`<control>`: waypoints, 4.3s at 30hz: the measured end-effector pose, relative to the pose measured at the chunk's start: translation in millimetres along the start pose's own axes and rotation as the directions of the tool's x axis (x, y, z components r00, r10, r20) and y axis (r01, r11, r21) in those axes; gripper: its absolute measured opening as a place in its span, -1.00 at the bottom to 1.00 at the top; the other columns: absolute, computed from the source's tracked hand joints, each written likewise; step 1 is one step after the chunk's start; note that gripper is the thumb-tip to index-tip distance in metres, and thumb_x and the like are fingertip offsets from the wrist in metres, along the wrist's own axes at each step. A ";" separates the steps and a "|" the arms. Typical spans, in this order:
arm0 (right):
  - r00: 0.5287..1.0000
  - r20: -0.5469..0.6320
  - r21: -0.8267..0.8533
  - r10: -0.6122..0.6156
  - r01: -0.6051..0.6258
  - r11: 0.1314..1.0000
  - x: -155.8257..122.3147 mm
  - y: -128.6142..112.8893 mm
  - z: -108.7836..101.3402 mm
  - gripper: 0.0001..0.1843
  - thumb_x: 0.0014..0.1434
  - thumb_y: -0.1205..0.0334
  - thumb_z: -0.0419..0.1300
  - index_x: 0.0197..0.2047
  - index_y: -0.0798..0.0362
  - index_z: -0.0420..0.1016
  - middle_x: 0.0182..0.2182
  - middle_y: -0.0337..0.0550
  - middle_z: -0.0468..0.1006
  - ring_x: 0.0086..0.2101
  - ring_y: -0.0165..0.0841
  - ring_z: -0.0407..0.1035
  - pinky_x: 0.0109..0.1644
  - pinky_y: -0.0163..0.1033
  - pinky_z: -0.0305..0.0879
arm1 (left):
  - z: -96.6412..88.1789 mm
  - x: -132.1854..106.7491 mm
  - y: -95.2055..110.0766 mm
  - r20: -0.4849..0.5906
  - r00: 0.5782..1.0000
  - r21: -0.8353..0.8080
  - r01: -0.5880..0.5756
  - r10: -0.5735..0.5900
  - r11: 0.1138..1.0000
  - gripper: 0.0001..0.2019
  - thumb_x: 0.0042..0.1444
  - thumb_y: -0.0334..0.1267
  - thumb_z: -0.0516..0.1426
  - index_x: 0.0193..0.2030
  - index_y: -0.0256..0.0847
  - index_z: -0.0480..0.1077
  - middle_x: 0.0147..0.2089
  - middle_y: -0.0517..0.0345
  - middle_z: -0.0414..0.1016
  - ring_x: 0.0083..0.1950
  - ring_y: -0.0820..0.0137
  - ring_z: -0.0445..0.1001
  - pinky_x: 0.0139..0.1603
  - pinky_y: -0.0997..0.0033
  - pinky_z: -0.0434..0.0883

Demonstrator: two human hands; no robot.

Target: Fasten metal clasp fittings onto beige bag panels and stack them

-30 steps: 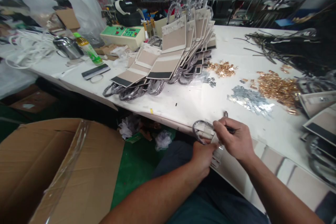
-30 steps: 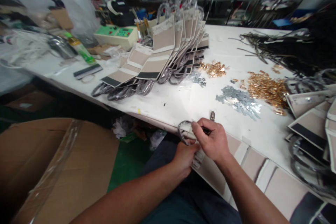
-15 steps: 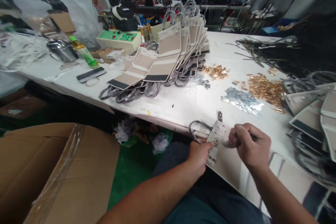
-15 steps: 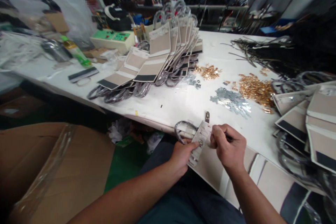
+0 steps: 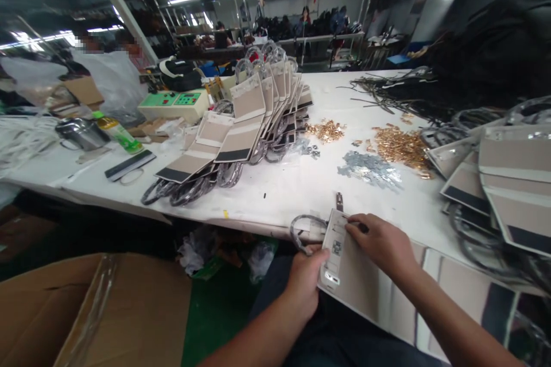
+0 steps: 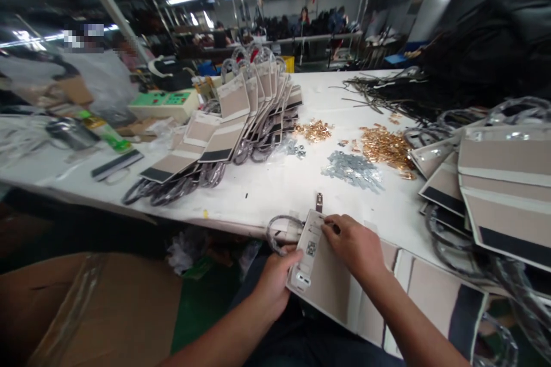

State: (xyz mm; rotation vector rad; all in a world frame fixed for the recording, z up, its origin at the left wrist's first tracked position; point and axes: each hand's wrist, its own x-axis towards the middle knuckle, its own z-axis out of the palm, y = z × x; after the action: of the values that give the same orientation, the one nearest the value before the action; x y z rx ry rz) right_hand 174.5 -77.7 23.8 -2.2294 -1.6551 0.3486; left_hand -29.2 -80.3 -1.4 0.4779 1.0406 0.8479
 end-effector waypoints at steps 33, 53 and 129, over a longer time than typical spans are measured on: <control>0.946 -0.246 -0.224 -0.214 0.159 0.962 -25.4 -12.7 26.7 -0.64 0.53 0.16 0.04 -0.08 -0.06 0.70 -0.20 -0.14 0.68 -0.31 -0.26 0.57 -0.32 -0.18 0.15 | 9.2 51.0 85.0 0.815 0.577 0.544 -0.734 0.050 -0.406 -0.39 0.40 -0.01 0.18 0.51 -0.11 0.23 0.46 0.04 0.39 0.40 0.13 0.35 0.39 0.01 0.26; 0.959 -0.097 -0.169 0.268 -0.281 0.945 110.9 69.2 -49.9 -0.49 0.32 -0.07 0.17 0.20 -0.06 0.67 0.06 0.04 0.68 -0.06 -0.03 0.58 -0.16 -0.11 0.39 | 4.1 54.1 86.7 0.818 0.565 0.561 -0.740 0.110 -0.370 -0.40 0.34 -0.01 0.23 0.46 -0.05 0.29 0.43 0.07 0.42 0.38 0.11 0.36 0.38 -0.02 0.29; 0.989 -0.143 0.077 0.019 -0.009 0.997 -47.4 -26.5 33.3 -0.48 0.41 0.16 -0.01 0.37 -0.11 0.40 -0.15 -0.11 0.65 -0.31 -0.20 0.61 -0.30 -0.21 0.47 | 8.3 58.3 91.5 0.844 0.536 0.473 -0.748 -0.004 -0.466 -0.39 0.44 0.08 0.11 0.51 -0.11 0.18 0.44 -0.02 0.38 0.35 0.06 0.33 0.26 -0.06 0.27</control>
State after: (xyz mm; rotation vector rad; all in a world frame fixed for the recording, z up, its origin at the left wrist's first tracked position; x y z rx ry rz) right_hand 124.5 -111.9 4.1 -2.1575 -1.5271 0.2433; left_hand -42.4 21.6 34.5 2.7815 0.6603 0.2132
